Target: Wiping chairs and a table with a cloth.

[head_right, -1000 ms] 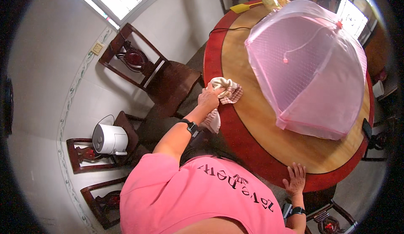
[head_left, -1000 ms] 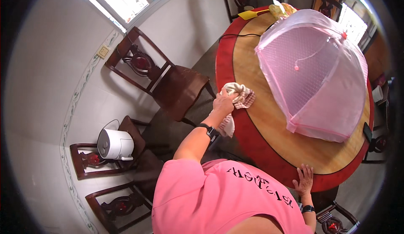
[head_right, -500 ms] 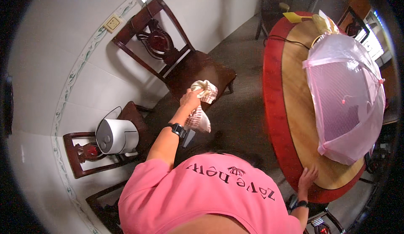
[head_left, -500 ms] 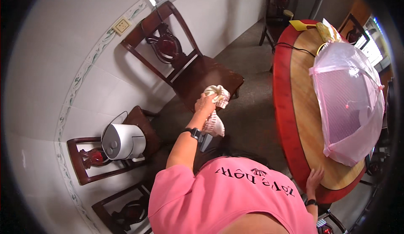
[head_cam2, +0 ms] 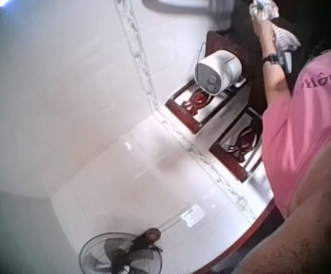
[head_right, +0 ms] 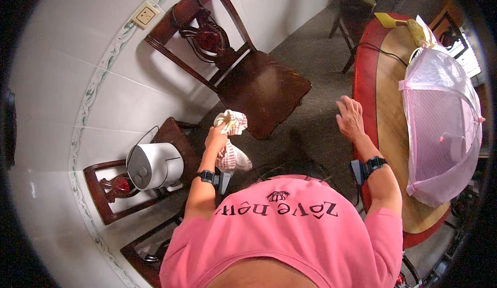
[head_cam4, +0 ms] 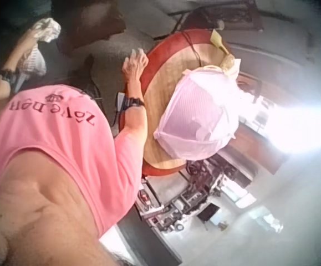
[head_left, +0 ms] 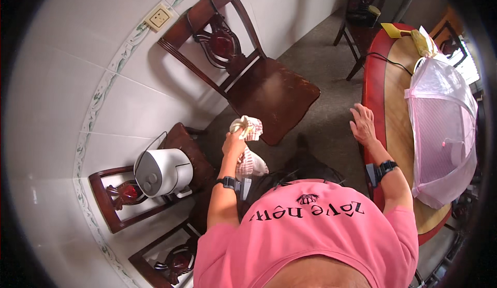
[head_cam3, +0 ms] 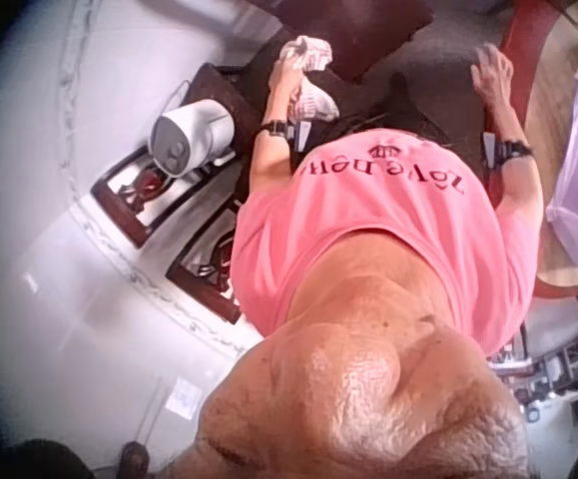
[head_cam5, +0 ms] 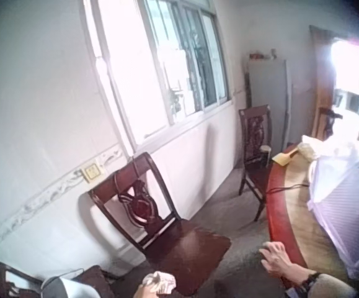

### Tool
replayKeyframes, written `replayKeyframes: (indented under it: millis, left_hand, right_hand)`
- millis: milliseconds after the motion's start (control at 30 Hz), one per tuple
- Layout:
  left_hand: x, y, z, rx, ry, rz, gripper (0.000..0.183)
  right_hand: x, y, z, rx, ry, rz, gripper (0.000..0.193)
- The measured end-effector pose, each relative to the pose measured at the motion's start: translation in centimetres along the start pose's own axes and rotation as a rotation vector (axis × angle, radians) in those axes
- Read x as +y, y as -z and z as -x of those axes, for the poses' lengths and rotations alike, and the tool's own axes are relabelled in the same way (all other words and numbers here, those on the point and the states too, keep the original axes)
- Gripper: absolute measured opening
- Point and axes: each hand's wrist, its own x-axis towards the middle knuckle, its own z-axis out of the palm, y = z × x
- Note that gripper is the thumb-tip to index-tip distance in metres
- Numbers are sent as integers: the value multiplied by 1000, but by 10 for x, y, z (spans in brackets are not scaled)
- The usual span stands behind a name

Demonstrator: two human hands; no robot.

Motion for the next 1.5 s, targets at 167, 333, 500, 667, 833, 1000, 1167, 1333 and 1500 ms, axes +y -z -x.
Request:
replayKeyframes:
  millis: [167,333,500,667,833,1000,1167,1333,1500]
  left_hand:
    - [-33,20,-15,128,112,67,53]
    - [-50,64,-42,377,202,173,52]
    - [0,136,-71,634,200,241,46]
    - [61,202,-108,876,147,61,54]
    - [95,246,-151,940,141,17,56]
    - [95,257,-193,938,197,-156,55]
    - [74,234,-214,790,189,-322,50]
    - [67,232,-205,729,117,-406,41]
    - [54,228,-190,614,24,-409,38]
  right_hand:
    - [12,-22,-64,-117,-91,117,45]
    - [70,-39,-107,-152,-260,171,42]
    - [108,-52,-118,-185,-341,208,39]
    - [102,-42,-121,-284,-331,228,34]
    - [103,-48,-120,-241,-344,243,34]
    - [101,-43,-121,-294,-381,229,32]
    - [96,-39,-126,-324,-386,282,30]
    - [90,-35,-130,-347,-442,278,28]
    - [92,-39,-129,-372,-458,337,23]
